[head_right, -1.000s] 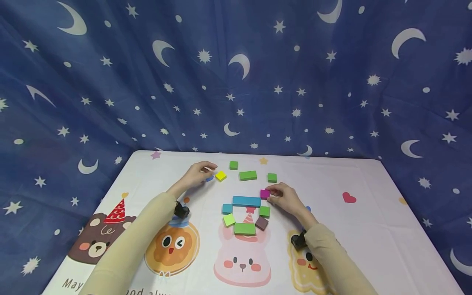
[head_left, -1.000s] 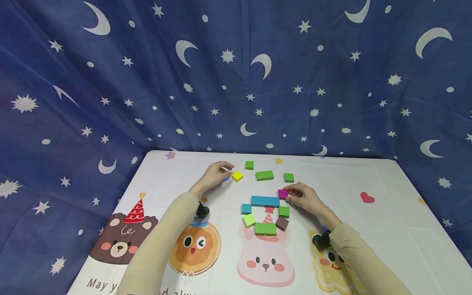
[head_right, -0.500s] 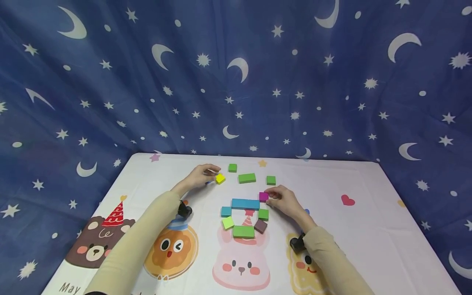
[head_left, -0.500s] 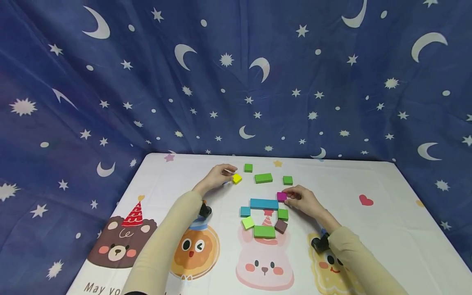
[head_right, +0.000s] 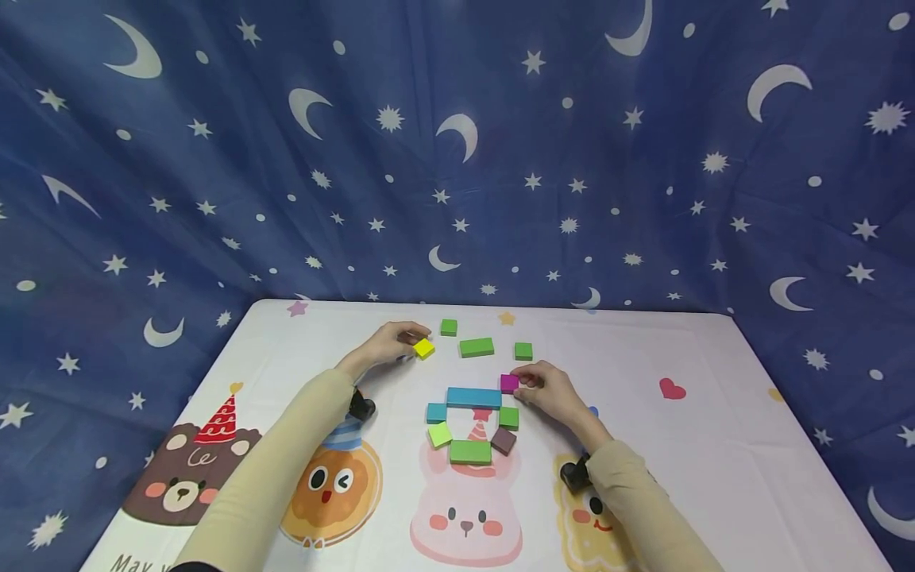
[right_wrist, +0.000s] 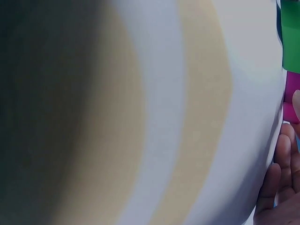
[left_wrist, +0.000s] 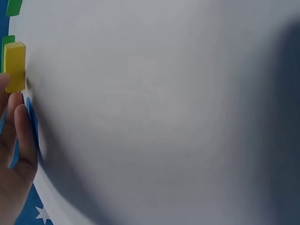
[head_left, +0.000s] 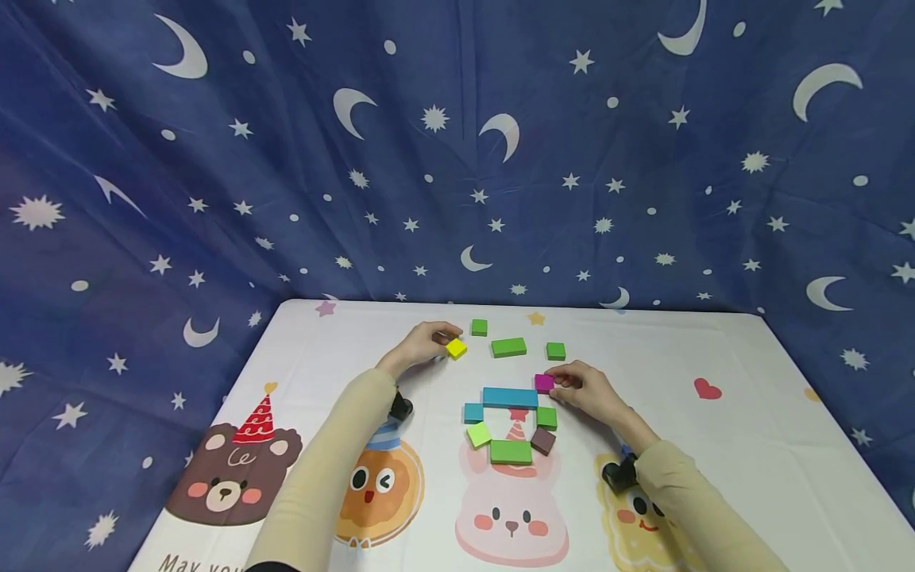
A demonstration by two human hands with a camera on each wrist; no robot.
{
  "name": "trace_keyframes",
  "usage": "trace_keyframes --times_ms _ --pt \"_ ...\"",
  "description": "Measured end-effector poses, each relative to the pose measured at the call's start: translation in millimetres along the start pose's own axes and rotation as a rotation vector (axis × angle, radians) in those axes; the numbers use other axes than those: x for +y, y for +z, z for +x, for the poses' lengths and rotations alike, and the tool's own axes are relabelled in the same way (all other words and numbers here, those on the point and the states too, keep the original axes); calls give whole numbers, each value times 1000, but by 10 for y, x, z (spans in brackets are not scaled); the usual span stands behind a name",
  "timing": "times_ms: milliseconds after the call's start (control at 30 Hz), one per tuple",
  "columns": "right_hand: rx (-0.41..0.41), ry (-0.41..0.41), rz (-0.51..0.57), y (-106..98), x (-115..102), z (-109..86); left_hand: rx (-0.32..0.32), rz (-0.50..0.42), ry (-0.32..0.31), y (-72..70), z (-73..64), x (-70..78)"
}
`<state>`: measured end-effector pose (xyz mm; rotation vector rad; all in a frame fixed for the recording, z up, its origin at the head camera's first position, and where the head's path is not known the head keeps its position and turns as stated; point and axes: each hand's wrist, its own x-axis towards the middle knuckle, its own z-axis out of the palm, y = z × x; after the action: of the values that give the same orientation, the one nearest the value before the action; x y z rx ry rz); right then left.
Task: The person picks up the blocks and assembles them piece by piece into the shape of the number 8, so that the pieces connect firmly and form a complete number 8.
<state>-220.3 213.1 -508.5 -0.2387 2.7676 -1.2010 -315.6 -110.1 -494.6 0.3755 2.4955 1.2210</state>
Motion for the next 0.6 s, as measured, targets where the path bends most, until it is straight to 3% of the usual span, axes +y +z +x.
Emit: trace_keyframes --times_ms 300,600 --pt "1 -4 4 7 14 21 11 8 -30 22 25 -22" --pt "-4 10 -1 10 31 26 14 39 -11 41 21 -6"
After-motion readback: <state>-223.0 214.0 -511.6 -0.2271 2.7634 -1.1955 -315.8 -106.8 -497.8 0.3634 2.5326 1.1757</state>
